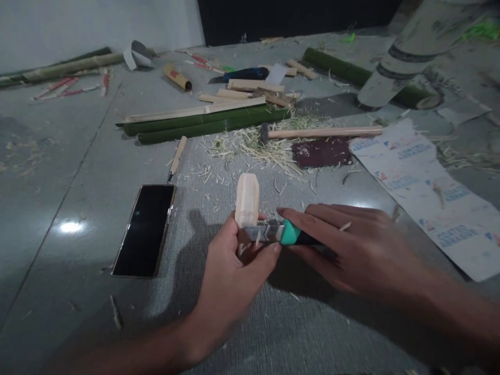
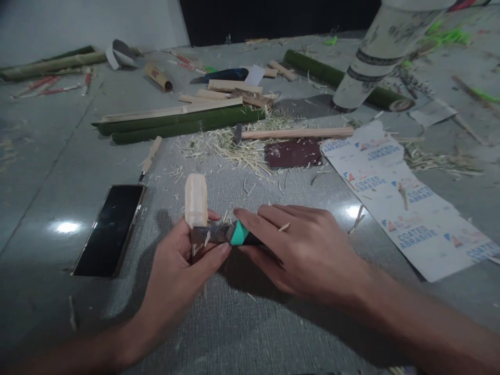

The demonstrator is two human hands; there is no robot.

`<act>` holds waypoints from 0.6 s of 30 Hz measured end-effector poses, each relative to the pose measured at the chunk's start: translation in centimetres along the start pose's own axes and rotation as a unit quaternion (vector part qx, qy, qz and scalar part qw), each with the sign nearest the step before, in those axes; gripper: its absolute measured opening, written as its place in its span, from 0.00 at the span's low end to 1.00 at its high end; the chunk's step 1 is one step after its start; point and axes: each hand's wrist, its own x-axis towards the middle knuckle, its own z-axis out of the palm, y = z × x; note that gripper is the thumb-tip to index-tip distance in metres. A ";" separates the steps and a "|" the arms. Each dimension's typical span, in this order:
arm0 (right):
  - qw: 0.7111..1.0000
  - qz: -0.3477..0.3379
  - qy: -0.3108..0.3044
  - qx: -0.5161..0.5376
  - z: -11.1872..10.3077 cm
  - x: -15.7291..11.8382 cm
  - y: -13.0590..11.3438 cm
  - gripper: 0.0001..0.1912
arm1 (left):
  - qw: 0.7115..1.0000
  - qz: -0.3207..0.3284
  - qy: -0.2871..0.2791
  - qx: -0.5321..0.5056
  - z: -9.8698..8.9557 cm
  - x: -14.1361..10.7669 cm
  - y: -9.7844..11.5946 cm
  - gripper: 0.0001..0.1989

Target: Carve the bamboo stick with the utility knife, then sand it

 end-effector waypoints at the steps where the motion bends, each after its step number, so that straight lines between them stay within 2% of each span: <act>1: 1.000 0.000 0.000 0.000 0.0 0.0 0.0 0.17 | 1.000 0.003 -0.003 -0.002 0.0 0.0 0.0 0.15; 9: 1.000 0.004 0.014 -0.003 -0.1 0.1 -0.2 0.15 | 0.998 0.042 -0.015 0.038 -0.3 0.1 -0.2 0.09; 14: 1.000 0.011 0.016 -0.009 -0.2 -0.1 -0.4 0.15 | 0.997 0.060 -0.022 0.038 -0.3 0.0 -0.1 0.10; 18: 1.000 0.008 0.021 -0.018 -0.1 -0.2 -0.5 0.16 | 0.998 0.049 -0.013 0.031 -0.2 0.0 0.0 0.10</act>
